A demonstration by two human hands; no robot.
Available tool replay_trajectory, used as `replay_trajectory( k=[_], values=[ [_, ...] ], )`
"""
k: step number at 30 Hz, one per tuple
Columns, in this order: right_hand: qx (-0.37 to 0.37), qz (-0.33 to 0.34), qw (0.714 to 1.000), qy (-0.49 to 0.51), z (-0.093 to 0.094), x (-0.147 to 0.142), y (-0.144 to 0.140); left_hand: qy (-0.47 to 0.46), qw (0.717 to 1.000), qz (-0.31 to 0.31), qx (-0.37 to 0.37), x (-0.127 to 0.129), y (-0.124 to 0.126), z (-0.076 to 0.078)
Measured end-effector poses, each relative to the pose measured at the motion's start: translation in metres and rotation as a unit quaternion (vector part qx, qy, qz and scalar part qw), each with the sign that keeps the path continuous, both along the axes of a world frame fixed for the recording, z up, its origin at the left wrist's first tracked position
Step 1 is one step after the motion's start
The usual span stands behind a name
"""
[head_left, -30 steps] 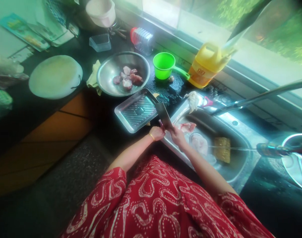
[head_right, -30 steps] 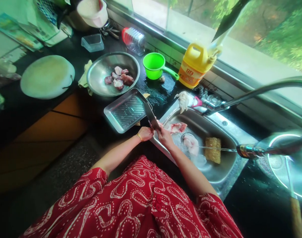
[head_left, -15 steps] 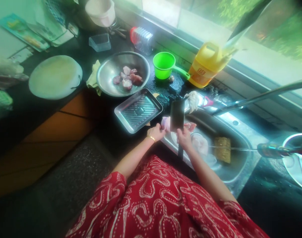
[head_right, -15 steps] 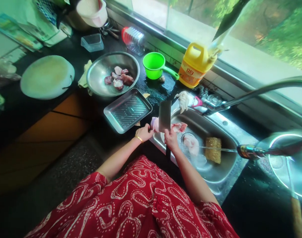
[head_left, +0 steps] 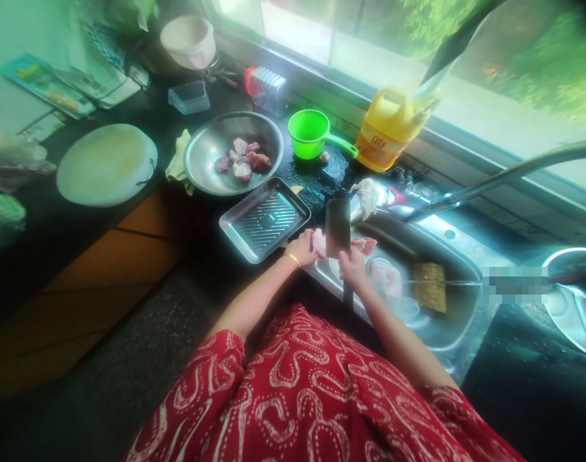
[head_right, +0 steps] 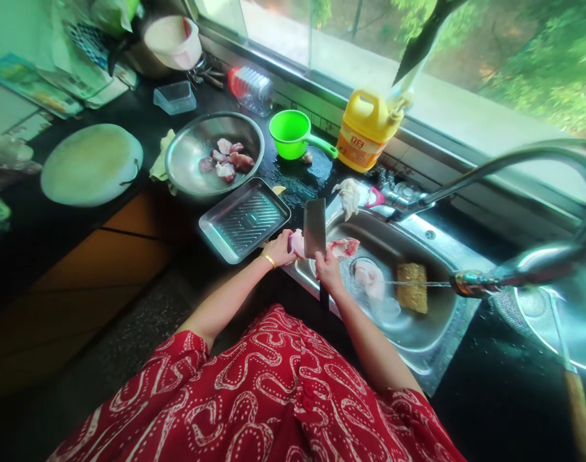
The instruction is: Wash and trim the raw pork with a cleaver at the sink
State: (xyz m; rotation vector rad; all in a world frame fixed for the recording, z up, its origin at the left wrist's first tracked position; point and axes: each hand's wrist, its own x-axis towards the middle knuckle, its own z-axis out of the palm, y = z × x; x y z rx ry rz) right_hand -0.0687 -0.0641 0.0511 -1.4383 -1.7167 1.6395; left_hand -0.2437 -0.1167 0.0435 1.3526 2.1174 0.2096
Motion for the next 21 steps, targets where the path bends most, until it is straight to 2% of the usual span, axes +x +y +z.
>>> replay_trajectory(
  k=[4, 9, 12, 14, 17, 19, 21],
  values=[
    [-0.006, 0.001, 1.000, -0.004, 0.004, -0.004, -0.001, -0.011, 0.995, 0.092, 0.032, 0.011, -0.012, -0.012],
    [0.022, 0.041, 0.999, -0.025, 0.001, -0.006, 0.000, -0.106, 0.970, 0.189, 0.112, 0.018, -0.021, -0.032],
    [0.113, 0.079, 0.989, -0.052, 0.001, -0.004, 0.001, -0.177, 0.934, 0.243, 0.192, 0.022, -0.020, -0.046],
    [0.174, 0.102, 0.978, -0.060, 0.005, -0.004, 0.001, -0.244, 0.892, 0.296, 0.237, 0.026, -0.017, -0.054],
    [0.203, 0.132, 0.967, -0.081, 0.013, -0.004, -0.004, -0.316, 0.838, 0.355, 0.269, 0.033, -0.013, -0.061],
    [0.195, 0.149, 0.964, -0.103, 0.017, -0.006, -0.007, -0.326, 0.826, 0.359, 0.287, 0.037, -0.013, -0.062],
    [0.185, 0.155, 0.963, -0.120, 0.018, -0.009, -0.008, -0.321, 0.829, 0.348, 0.299, 0.040, -0.012, -0.060]
  ],
)
